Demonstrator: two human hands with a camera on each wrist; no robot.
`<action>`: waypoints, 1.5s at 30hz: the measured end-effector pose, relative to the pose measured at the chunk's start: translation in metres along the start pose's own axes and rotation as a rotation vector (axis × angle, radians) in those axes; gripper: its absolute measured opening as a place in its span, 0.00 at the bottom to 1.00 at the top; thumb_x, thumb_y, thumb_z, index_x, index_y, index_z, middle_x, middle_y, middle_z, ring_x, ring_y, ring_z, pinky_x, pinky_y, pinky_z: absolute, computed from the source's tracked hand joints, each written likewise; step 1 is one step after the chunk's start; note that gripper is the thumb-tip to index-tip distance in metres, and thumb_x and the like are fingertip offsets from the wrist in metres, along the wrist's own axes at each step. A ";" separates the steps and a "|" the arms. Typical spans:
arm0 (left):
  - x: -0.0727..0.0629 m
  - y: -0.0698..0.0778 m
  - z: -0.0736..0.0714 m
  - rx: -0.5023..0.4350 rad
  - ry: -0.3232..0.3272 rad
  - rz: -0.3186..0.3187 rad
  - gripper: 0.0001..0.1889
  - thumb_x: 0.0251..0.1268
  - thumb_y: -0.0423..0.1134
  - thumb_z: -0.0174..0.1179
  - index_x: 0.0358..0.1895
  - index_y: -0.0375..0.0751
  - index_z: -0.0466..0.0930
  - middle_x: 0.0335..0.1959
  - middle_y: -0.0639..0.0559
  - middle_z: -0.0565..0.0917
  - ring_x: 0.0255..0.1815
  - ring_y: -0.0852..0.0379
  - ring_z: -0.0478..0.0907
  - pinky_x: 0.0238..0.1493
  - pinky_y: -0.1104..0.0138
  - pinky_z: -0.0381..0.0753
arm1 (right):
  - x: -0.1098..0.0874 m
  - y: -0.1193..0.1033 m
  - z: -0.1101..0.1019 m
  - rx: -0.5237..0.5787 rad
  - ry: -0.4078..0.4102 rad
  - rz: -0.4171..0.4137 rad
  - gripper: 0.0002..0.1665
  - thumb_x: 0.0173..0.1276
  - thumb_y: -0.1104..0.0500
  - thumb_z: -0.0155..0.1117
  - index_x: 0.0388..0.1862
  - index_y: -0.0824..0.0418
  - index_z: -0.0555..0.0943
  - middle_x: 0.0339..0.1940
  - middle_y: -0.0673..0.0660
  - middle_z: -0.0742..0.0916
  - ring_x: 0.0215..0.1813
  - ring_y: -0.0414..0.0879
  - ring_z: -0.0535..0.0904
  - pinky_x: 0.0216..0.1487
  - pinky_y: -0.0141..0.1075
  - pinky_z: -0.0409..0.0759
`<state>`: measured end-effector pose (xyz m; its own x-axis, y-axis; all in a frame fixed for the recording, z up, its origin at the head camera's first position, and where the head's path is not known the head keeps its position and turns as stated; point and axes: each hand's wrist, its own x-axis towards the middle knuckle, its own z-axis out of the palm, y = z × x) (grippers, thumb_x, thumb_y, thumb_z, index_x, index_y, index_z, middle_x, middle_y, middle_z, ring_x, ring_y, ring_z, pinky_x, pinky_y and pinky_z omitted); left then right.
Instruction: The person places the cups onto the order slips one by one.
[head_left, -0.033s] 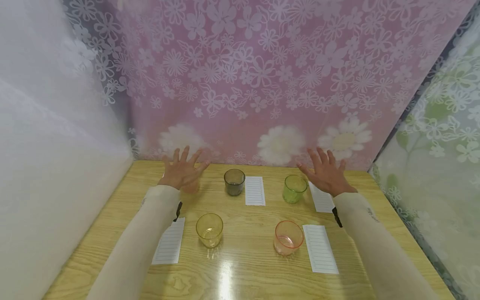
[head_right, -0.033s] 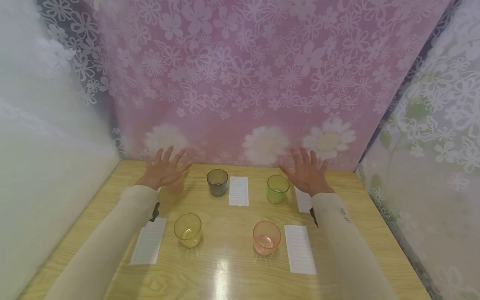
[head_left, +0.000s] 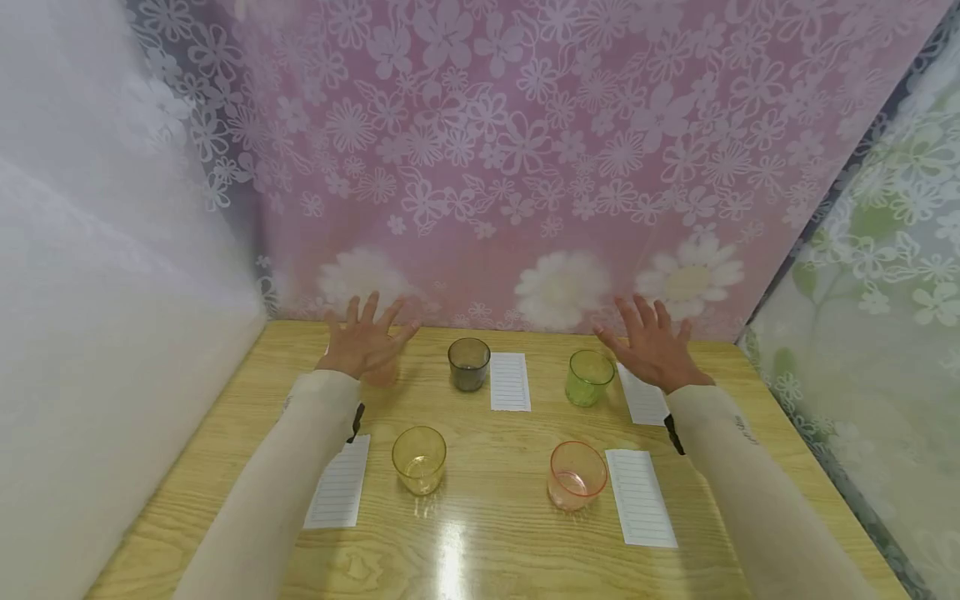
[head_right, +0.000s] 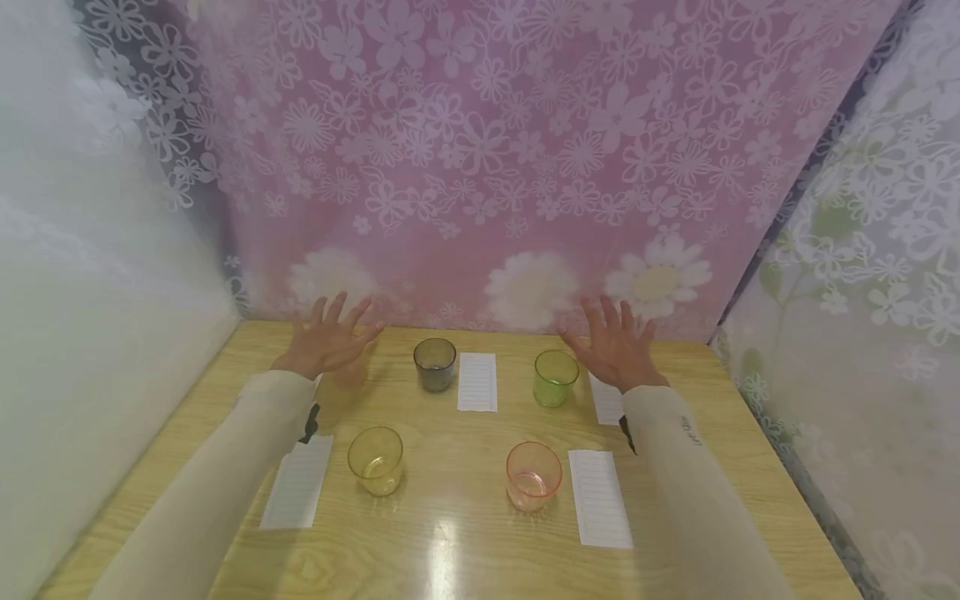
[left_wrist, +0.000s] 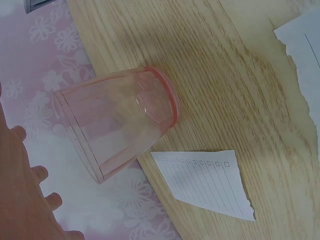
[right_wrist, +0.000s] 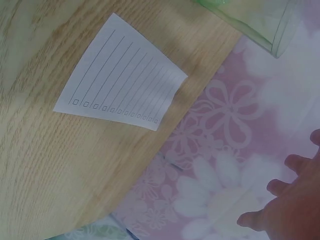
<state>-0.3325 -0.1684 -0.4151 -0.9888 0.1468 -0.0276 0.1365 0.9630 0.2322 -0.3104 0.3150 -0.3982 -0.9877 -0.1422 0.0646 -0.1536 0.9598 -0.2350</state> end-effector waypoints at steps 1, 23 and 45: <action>0.000 0.000 0.000 -0.003 0.001 0.001 0.47 0.77 0.82 0.24 0.92 0.65 0.41 0.93 0.39 0.39 0.91 0.26 0.33 0.80 0.20 0.30 | 0.000 0.001 0.000 0.003 0.004 0.000 0.56 0.83 0.21 0.38 0.94 0.54 0.45 0.92 0.71 0.48 0.89 0.80 0.38 0.74 0.89 0.31; -0.006 -0.018 -0.006 -0.044 0.015 0.047 0.46 0.79 0.81 0.24 0.92 0.64 0.44 0.93 0.41 0.39 0.92 0.28 0.32 0.83 0.23 0.32 | -0.010 -0.002 -0.002 0.082 0.077 -0.065 0.56 0.83 0.24 0.44 0.94 0.54 0.46 0.92 0.71 0.52 0.88 0.80 0.45 0.77 0.87 0.39; -0.041 -0.051 -0.013 -0.121 0.041 0.228 0.38 0.88 0.69 0.36 0.92 0.60 0.47 0.93 0.40 0.41 0.92 0.30 0.35 0.83 0.23 0.36 | -0.029 -0.040 -0.007 0.072 0.101 -0.196 0.53 0.85 0.29 0.51 0.94 0.55 0.48 0.90 0.67 0.60 0.89 0.71 0.52 0.82 0.81 0.40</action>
<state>-0.2999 -0.2267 -0.4133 -0.9352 0.3455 0.0776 0.3505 0.8717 0.3425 -0.2755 0.2825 -0.3838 -0.9315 -0.2957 0.2119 -0.3473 0.8961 -0.2763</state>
